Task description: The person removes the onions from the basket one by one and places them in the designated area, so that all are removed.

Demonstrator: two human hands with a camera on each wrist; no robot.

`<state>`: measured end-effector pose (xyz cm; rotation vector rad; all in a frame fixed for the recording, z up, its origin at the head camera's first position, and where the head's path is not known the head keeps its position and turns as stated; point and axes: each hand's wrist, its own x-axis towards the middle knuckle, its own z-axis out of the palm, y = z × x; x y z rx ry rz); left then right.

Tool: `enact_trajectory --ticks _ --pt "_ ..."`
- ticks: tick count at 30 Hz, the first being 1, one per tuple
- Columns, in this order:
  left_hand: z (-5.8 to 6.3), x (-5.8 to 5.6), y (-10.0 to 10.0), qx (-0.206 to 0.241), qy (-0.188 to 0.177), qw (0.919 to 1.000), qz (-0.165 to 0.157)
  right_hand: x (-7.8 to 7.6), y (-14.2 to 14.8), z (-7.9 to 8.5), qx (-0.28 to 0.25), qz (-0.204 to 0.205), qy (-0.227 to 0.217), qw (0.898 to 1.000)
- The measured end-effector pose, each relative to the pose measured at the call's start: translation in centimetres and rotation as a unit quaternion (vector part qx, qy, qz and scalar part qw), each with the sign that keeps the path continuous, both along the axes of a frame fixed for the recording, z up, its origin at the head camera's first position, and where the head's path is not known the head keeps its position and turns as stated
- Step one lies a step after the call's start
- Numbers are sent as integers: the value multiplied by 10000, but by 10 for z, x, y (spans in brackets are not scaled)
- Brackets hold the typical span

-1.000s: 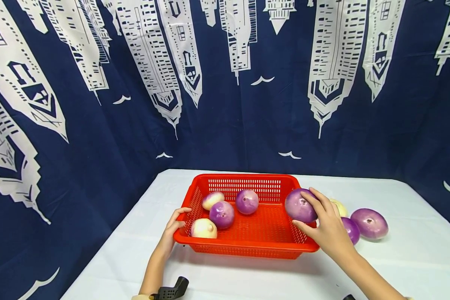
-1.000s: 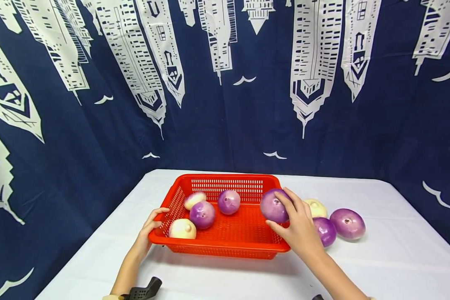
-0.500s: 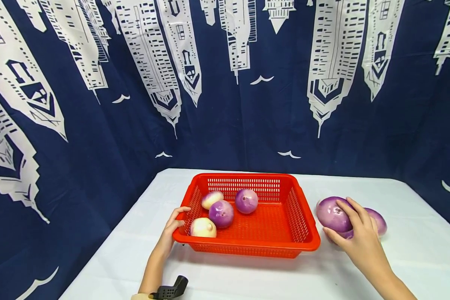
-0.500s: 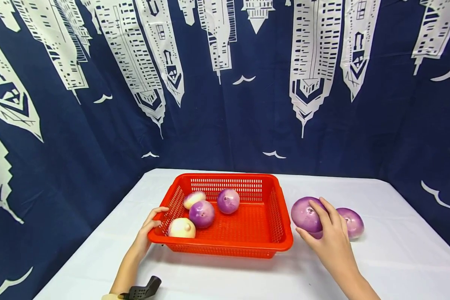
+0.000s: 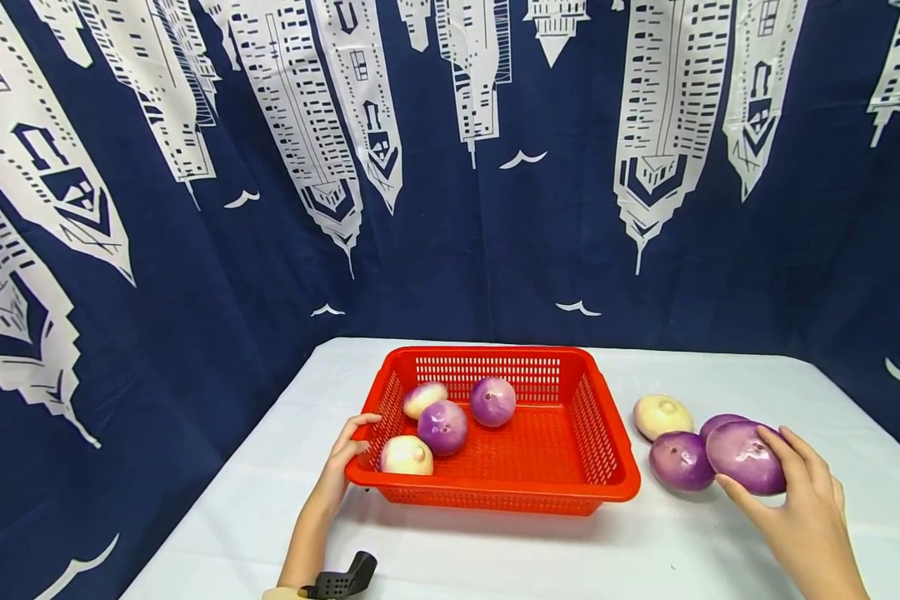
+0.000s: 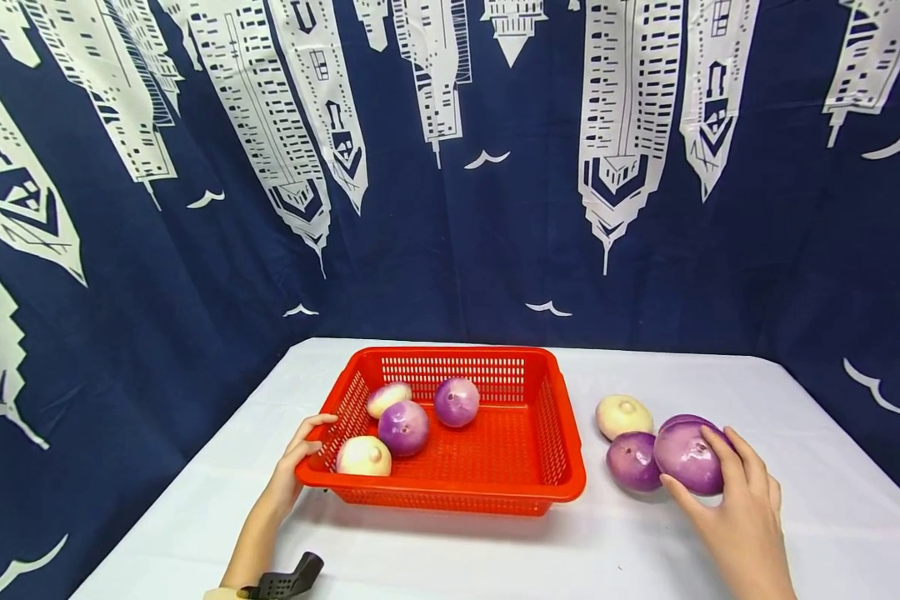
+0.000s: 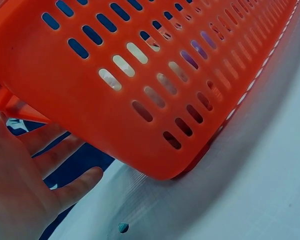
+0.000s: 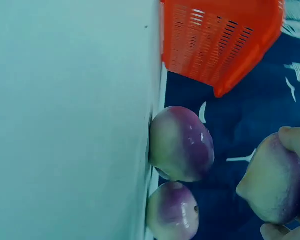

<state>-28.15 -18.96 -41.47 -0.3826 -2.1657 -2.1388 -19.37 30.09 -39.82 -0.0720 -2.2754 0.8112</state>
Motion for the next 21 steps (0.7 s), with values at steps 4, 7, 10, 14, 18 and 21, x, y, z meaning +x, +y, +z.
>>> enact_trajectory --ticks 4,7,10,14,18,21 --pt "-2 1 0 -65 -12 10000 -15 3 14 -7 -30 -168 -388 9991" --pt "-3 1 0 -77 -49 10000 28 3 25 -14 -81 -227 -620 9978" --pt "-4 1 1 -88 -76 9999 55 1 34 -21 -34 -216 -733 9971" --pt "-3 -1 0 -111 -107 9999 52 -2 42 -30 172 -209 -846 9960" --pt "-2 -2 0 -122 -96 9999 37 -8 46 -35 259 -253 -1364 9900" --pt "0 -2 0 -112 -52 9999 25 -12 48 -37 287 -255 -1745 9839"
